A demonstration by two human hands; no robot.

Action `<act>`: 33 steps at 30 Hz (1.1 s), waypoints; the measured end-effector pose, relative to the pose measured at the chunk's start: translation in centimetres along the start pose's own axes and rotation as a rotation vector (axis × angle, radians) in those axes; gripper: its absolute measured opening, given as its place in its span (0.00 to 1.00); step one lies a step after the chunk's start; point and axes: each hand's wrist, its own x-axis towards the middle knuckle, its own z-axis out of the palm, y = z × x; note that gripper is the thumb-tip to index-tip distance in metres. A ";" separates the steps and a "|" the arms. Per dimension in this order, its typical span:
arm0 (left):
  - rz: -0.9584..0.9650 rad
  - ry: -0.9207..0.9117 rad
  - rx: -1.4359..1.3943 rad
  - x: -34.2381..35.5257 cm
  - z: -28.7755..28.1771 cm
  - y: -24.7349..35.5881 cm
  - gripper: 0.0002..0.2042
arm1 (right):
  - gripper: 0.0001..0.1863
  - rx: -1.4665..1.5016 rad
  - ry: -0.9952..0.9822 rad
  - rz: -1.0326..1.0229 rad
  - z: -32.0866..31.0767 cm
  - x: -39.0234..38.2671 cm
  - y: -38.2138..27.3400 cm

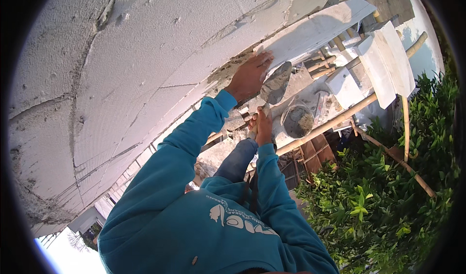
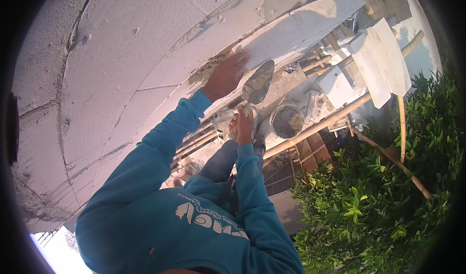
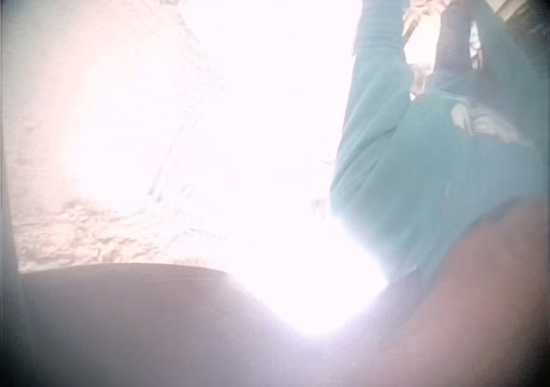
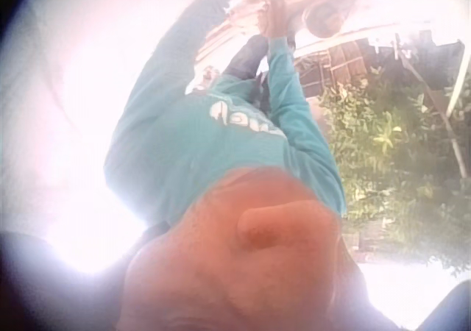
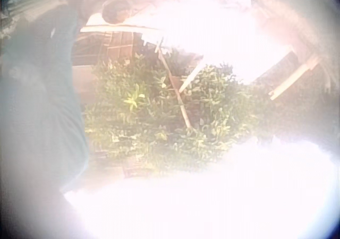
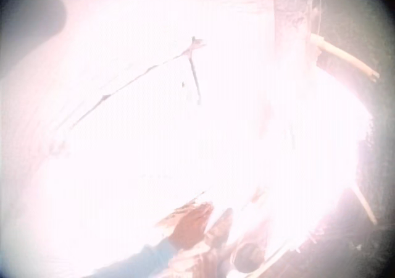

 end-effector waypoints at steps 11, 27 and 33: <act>-0.769 -0.489 -0.187 -30.3 -0.6 3.3 0.22 | 0.10 -0.408 -0.104 -0.210 3.7 -8.1 -13.0; -1.064 -0.671 -0.297 -57.4 16.0 22.7 0.18 | 0.10 -0.733 -0.098 -0.056 -1.1 -14.1 -13.9; -1.113 -0.539 -0.368 -42.1 12.1 18.0 0.17 | 0.12 -0.972 -0.096 0.018 -3.1 -15.4 -14.8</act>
